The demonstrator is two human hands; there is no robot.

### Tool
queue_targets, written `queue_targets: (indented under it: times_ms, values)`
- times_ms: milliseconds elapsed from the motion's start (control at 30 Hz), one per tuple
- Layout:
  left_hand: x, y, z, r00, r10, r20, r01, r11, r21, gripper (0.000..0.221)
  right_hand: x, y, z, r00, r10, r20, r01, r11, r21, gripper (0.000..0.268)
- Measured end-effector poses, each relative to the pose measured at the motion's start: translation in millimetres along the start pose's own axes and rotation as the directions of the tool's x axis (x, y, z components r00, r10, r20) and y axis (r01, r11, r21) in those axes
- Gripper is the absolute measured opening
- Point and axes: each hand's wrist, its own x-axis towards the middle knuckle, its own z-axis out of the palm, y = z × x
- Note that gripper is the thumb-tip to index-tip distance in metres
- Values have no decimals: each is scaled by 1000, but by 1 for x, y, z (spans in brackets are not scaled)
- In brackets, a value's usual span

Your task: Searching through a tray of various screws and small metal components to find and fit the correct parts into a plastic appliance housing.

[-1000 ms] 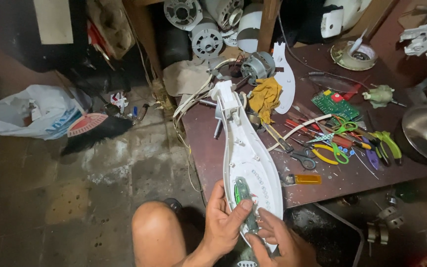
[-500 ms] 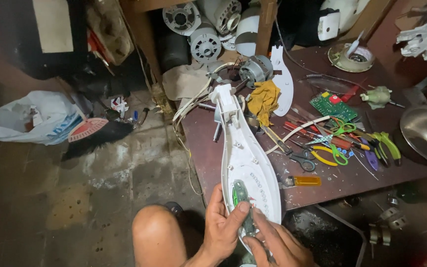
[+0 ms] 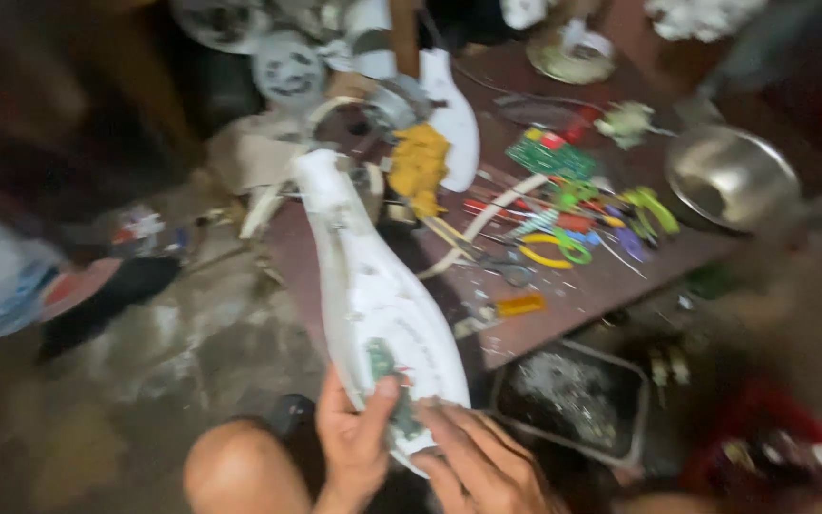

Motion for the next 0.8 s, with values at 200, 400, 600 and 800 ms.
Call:
queue_targets:
  times_ms: [200, 400, 600, 800]
  values:
    - [3, -1, -12, 994, 63, -93, -49, 988, 149, 39, -1, 40, -80, 844, 537, 5, -530, 834, -151, 27]
    - [10, 1, -13, 972, 184, -144, -176, 982, 68, 51, -48, 186, -122, 543, 691, -476, -821, 555, -131, 23]
    - [20, 7, -17, 966, 194, -169, -180, 979, 97, 67, -242, 363, -6, 177, 971, -161, -983, 183, 24, 22]
    - [58, -54, -134, 982, 88, -169, -13, 918, 397, 56, -270, 330, 60, -133, 981, 140, -940, -80, -331, 24]
